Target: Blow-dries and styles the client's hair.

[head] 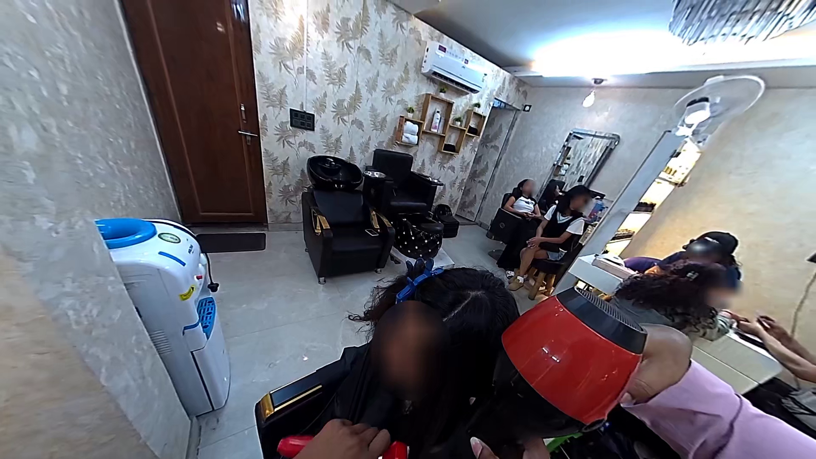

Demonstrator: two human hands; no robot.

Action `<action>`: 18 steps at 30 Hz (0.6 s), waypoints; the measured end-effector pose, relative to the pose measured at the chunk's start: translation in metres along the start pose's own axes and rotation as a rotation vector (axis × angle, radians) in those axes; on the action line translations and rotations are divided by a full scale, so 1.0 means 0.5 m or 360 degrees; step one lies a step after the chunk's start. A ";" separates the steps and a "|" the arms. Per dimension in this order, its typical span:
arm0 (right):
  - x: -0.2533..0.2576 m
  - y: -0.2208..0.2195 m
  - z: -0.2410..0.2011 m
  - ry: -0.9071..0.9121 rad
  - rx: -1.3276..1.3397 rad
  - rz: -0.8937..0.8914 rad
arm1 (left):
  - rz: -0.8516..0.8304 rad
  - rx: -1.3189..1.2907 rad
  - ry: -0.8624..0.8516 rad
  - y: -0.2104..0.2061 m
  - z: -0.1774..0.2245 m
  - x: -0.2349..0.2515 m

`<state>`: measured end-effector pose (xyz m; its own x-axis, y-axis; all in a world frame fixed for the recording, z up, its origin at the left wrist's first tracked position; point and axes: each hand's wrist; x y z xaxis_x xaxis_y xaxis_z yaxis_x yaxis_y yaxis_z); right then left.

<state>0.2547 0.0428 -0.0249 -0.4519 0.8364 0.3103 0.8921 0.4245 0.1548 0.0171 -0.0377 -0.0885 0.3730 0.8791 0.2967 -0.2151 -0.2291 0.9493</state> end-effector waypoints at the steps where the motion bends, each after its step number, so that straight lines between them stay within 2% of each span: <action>1: 0.001 0.000 -0.001 -0.0010 -0.0004 0.0003 | -0.0162 -0.0052 0.0074 0.013 0.002 0.011; 4: 0.006 -0.001 -0.007 -0.0018 -0.0048 0.0012 | -0.0756 -0.0143 0.0329 0.058 0.005 0.049; 6: 0.010 0.000 -0.009 0.0001 -0.0023 0.0022 | -0.0865 -0.0137 0.0327 0.067 0.003 0.059; 10: 0.016 0.001 -0.005 0.0020 0.0063 0.0051 | -0.0876 -0.0208 0.0261 0.062 -0.001 0.051; 14: 0.015 0.001 0.003 0.0014 0.0047 0.0043 | -0.0649 -0.0309 0.0035 0.036 -0.012 0.029; 18: 0.012 0.000 0.017 0.0043 0.0032 0.0029 | -0.0423 -0.0292 -0.0041 0.011 -0.018 0.011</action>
<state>0.2518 0.0509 -0.0312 -0.4351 0.8344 0.3383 0.8998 0.4164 0.1303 0.0096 -0.0304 -0.0829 0.4603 0.8866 0.0460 -0.2655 0.0881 0.9601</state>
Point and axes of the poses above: each hand's wrist, its own x-axis towards the middle knuckle, its own y-axis out of the back of the hand, z = x × y, and after that the axes turned 4 degrees about -z, right-handed
